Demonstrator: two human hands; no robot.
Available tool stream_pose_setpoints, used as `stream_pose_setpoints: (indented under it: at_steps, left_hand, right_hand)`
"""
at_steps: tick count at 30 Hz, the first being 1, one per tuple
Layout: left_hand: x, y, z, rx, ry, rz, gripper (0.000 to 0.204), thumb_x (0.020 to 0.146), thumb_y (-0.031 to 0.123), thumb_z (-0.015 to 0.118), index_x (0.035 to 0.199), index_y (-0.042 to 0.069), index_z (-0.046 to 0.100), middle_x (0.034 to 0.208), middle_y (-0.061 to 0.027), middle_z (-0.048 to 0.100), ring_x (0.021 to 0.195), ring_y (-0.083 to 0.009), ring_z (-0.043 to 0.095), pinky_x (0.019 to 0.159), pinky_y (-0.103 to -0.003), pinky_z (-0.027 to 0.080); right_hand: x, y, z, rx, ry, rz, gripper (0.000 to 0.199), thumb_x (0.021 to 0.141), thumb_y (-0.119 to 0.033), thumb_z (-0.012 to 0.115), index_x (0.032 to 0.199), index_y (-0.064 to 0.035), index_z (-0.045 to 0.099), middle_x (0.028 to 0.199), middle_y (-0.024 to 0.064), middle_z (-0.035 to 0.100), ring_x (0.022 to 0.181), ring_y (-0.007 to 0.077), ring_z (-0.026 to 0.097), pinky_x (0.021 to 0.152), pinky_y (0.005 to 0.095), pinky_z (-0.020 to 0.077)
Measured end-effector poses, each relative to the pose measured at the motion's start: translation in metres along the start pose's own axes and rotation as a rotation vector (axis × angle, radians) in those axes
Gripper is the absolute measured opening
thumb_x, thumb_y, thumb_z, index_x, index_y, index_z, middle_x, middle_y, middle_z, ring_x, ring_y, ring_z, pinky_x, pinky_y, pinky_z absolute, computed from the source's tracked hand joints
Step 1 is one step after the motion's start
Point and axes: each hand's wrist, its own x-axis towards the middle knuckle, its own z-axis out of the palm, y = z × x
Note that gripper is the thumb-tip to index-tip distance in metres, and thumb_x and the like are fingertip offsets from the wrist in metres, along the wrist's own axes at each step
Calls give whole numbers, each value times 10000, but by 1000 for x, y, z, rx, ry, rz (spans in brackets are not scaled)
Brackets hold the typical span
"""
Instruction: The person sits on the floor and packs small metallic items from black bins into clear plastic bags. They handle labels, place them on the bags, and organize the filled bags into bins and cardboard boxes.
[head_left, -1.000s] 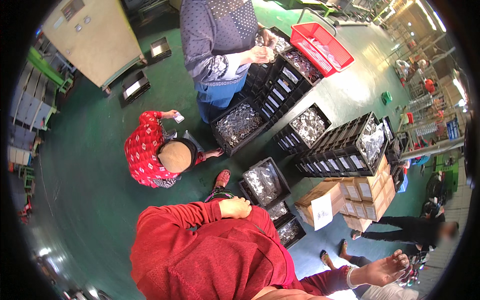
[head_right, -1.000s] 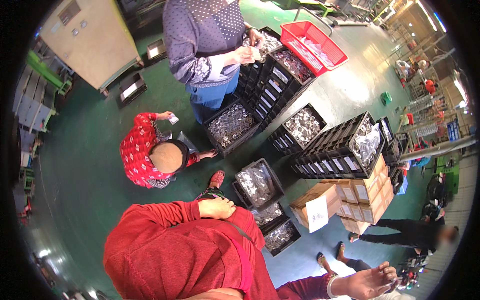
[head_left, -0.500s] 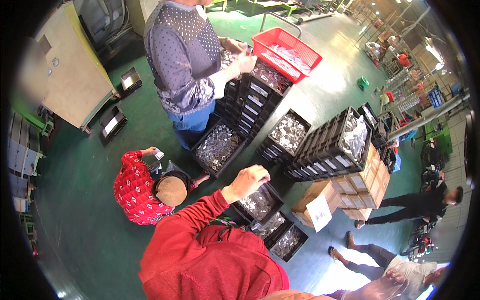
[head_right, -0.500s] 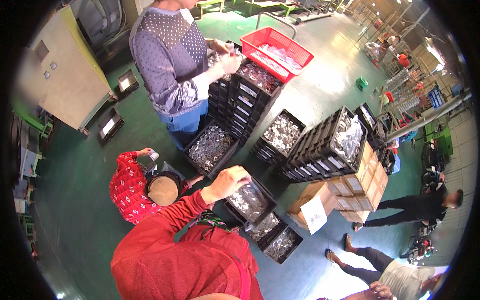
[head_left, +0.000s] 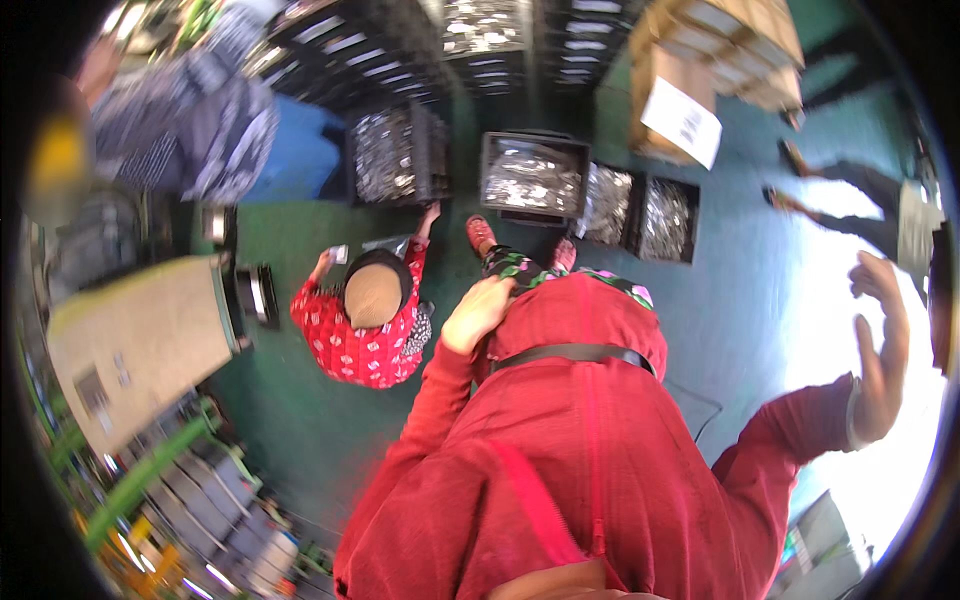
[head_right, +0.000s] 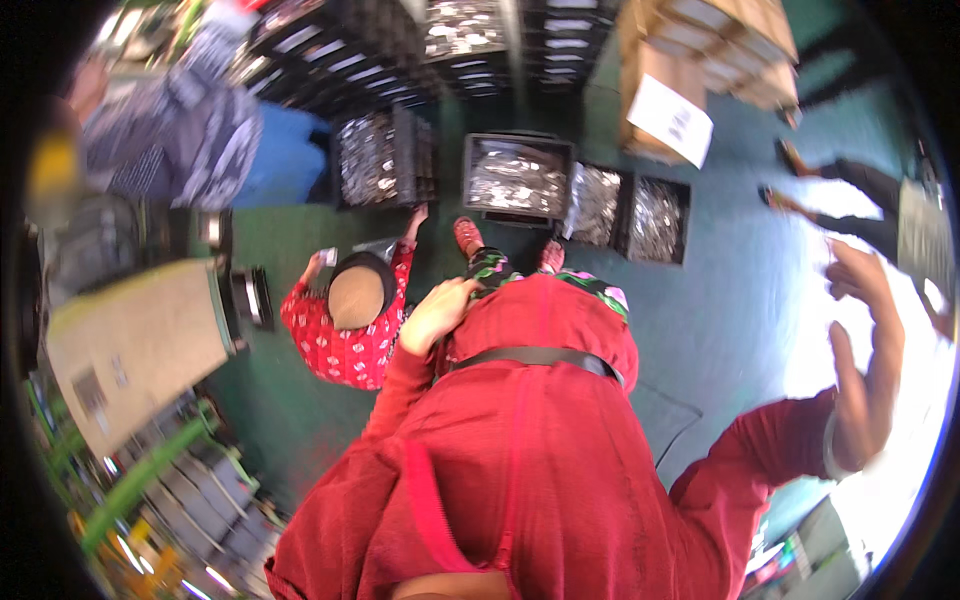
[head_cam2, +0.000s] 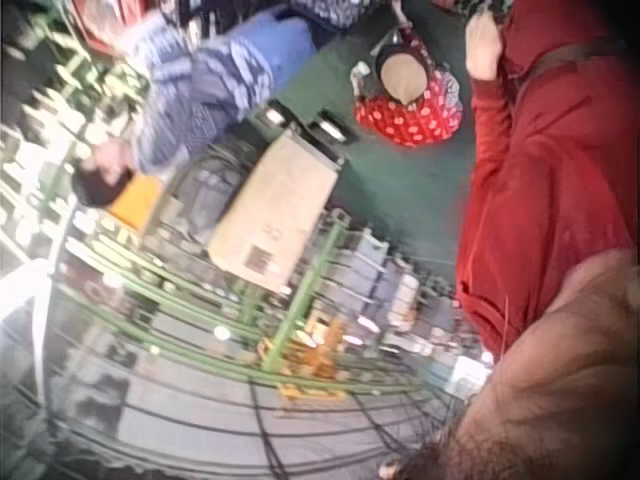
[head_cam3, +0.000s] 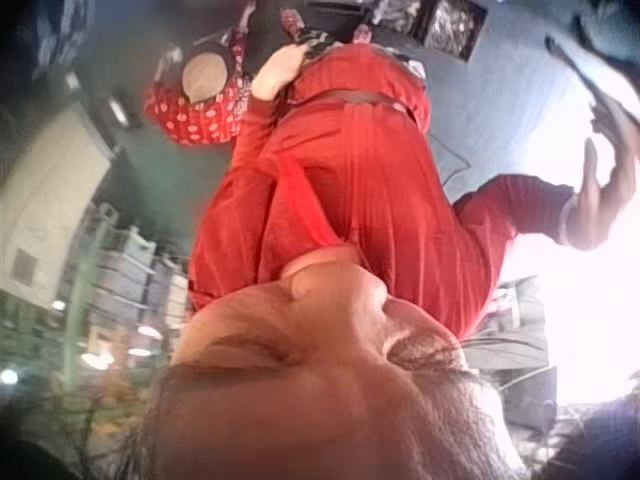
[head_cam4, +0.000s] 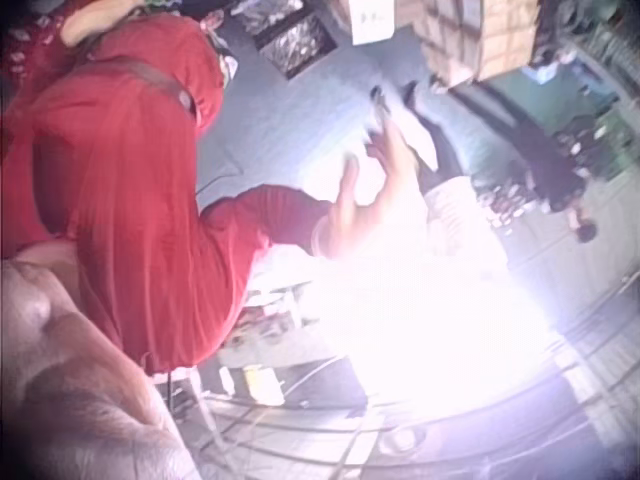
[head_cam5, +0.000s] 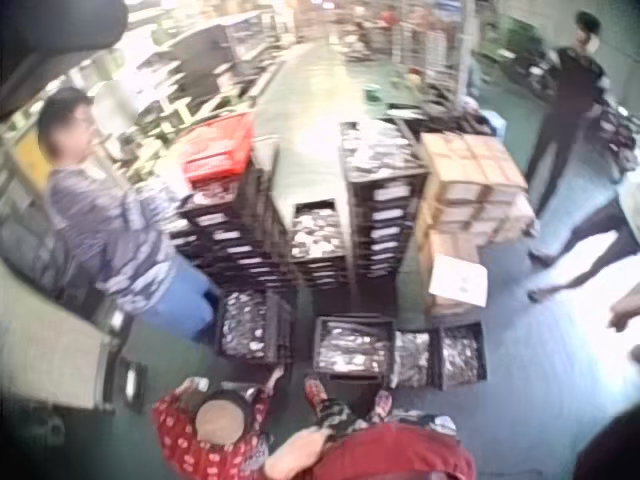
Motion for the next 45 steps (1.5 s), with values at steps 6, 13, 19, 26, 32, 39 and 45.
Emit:
stream_pose_setpoints:
  at_steps: [6,13,19,26,32,39,45]
  left_hand:
    - [-7,37,-16,58,-185,-145,247,830,170,571,1015,8,593,941,-209,623,877,-354,607,760,-410,476]
    - [40,40,-69,139,106,-69,219,831,112,587,1040,46,597,948,-162,614,829,-277,620,744,-350,489]
    - [75,25,-21,118,137,5,230,812,126,607,1026,42,602,884,-140,627,800,-240,621,724,-334,488]
    - [102,-66,170,221,-722,-809,905,802,619,464,1398,-3,188,1242,-333,452,1170,-429,457,991,-438,366]
    - [123,-83,296,632,-574,-797,1052,719,608,599,1412,-8,101,1287,-248,374,1173,-375,395,932,-532,347]
    - [128,-45,350,692,-444,-854,1022,655,477,718,1370,-10,174,1219,-239,382,1159,-386,358,949,-527,296]
    - [129,-25,401,706,-401,-894,1028,650,435,727,1376,-15,156,1138,-229,390,1108,-386,372,920,-522,310]
  right_hand:
    - [-17,72,42,132,170,454,387,826,-138,606,1205,-81,553,929,99,593,777,182,575,631,303,468]
    - [-85,144,95,-9,236,755,371,866,-280,589,1106,2,599,973,174,631,852,262,611,760,352,460]
    - [-117,311,270,-125,350,1273,806,868,-574,432,1405,-24,192,1429,231,248,1310,433,224,983,603,295]
    - [-108,330,529,1827,1080,1682,838,877,-405,510,1423,8,25,1457,295,67,1362,395,105,1069,529,175]
    - [-114,403,709,2063,1318,1687,708,847,-241,561,1409,-43,180,1472,263,24,1370,404,31,1074,549,159]
    - [-122,542,842,1628,876,1929,457,726,-267,706,1094,-44,554,1159,189,494,1074,341,484,916,532,363]
    - [-146,568,869,1902,888,1727,168,725,-133,622,850,-40,559,846,91,587,792,255,573,700,439,476]
